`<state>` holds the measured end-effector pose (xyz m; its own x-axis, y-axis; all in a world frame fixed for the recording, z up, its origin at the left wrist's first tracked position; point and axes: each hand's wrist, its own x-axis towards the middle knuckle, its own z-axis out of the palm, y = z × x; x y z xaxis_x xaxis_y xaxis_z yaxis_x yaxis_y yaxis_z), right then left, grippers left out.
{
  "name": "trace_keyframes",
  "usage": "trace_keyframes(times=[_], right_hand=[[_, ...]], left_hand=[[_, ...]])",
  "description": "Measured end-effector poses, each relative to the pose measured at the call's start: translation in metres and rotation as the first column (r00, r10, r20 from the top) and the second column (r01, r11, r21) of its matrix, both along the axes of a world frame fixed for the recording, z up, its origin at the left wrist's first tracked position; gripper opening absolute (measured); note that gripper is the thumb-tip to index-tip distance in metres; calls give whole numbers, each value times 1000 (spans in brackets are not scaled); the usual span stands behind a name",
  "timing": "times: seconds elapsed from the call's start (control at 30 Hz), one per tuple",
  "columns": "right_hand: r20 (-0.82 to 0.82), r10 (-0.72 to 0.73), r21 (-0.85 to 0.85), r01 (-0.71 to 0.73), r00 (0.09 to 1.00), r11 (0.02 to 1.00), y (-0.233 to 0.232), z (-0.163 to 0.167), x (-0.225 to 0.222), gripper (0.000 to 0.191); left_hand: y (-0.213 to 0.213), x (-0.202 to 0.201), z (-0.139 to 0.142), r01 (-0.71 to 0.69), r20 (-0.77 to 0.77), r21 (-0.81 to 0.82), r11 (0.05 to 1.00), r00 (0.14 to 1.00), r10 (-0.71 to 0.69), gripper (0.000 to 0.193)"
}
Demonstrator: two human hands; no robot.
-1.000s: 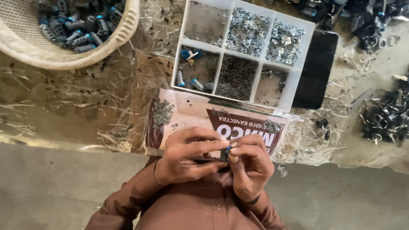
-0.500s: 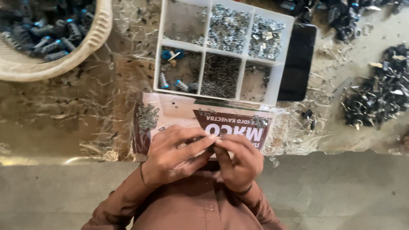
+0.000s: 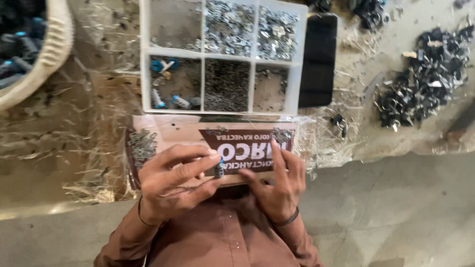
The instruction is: The person picks small plastic wall anchors and metal screws from piles on the workbench, fits a screw into each anchor by hand, and places the assembled sets into a compartment organizer box, occasionally reaching into a large pile to gather more parts.
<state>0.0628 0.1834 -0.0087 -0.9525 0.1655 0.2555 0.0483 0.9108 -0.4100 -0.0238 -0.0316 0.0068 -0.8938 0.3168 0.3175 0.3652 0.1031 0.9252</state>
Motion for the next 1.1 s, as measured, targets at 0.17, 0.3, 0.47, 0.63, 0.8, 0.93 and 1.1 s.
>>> trace_keyframes(times=[0.17, 0.3, 0.47, 0.63, 0.8, 0.93, 1.1], right_hand=[[72, 68, 40, -71, 995, 997, 9, -10, 14, 96], [-102, 337, -30, -341, 936, 940, 23, -27, 29, 55], [-162, 434, -397, -461, 886, 793, 25, -23, 38, 30], [-210, 140, -885, -249, 968, 394, 12, 15, 28, 14], [-342, 118, -622, -318, 932, 715, -2, 22, -1, 22], [-376, 111, -560, -321, 920, 764, -11, 22, -8, 21], [-326, 134, -562, -305, 936, 769, -17, 20, -10, 19]], left_hand=[[13, -3, 1, 23, -113, -8, 1000, 993, -24, 39], [19, -1, 1, 16, -71, -31, 999, 997, -18, 41], [21, 0, -4, 84, -74, -29, 996, 994, -86, 41], [24, 3, -3, 107, -106, -34, 994, 988, -110, 38], [21, 5, -2, 116, -130, -47, 992, 984, -121, 39], [16, 9, -2, 96, -120, -80, 992, 987, -105, 41], [14, 13, -3, 70, -118, -66, 995, 990, -78, 41]])
